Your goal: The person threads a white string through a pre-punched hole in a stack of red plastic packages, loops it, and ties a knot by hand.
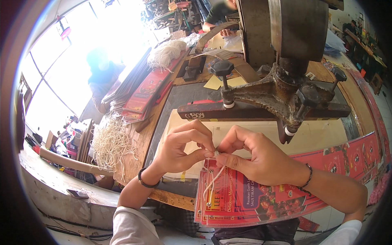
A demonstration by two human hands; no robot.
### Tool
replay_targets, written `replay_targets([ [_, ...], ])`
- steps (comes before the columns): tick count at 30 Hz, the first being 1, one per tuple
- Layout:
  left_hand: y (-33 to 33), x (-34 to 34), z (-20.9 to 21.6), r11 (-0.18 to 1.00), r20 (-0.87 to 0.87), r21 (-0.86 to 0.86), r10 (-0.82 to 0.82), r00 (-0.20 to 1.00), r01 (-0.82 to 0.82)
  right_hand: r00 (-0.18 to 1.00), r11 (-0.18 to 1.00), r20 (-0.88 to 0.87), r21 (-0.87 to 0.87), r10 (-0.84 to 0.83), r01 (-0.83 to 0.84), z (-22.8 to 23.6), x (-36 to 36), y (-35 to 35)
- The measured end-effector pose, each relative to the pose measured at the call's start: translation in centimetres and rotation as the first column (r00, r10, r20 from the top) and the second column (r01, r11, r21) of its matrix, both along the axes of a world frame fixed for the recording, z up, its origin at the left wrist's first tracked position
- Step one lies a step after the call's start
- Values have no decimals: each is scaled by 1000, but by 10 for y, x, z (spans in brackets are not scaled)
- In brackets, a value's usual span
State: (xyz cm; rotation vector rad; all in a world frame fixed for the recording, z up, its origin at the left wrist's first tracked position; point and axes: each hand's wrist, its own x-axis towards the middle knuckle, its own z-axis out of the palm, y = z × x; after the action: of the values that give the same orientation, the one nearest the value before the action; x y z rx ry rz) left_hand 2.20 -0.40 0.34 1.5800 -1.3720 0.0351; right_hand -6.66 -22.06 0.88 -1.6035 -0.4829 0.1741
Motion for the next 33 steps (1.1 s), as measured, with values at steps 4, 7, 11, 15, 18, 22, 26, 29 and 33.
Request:
replay_targets([
  [4, 0, -1, -2, 1000, -21, -19, 1, 1000, -2, 996, 1000, -85, -19, 12, -14, 7, -2, 1],
  [7, -1, -2, -3, 999, -9, -51, 7, 1000, -8, 993, 1000, -116, -9, 15, -17, 10, -4, 2],
  [11, -1, -2, -1, 999, -10, -48, 20, 1000, -20, 997, 999, -78, -26, 22, -24, 3, -2, -1],
  [15, -1, -4, 0, 999, -6, -39, 19, 1000, -20, 999, 997, -30, -71, 18, -20, 4, -1, 0],
  [18, 0, -2, 3, 1000, 8, -8, 7, 1000, -7, 997, 992, 79, -126, 17, -7, 1, 2, -2],
  [22, -2, -6, 4, 1000, -5, -15, -10, 1000, 10, 995, 991, 99, -135, 12, 1, 3, -1, -2],
  [26, 0, -12, 4, 996, 82, -39, 88, 993, -85, 998, 995, 70, -99, 7, 0, 1, 0, 1],
  [29, 2, -10, 3, 989, 135, -92, 124, 983, -112, 993, 994, 115, -99, -33, 44, 0, 0, 9],
  [33, 3, -10, 7, 992, 146, -90, 98, 984, -85, 1000, 999, -4, -51, 3, -3, 5, -5, 8],
])
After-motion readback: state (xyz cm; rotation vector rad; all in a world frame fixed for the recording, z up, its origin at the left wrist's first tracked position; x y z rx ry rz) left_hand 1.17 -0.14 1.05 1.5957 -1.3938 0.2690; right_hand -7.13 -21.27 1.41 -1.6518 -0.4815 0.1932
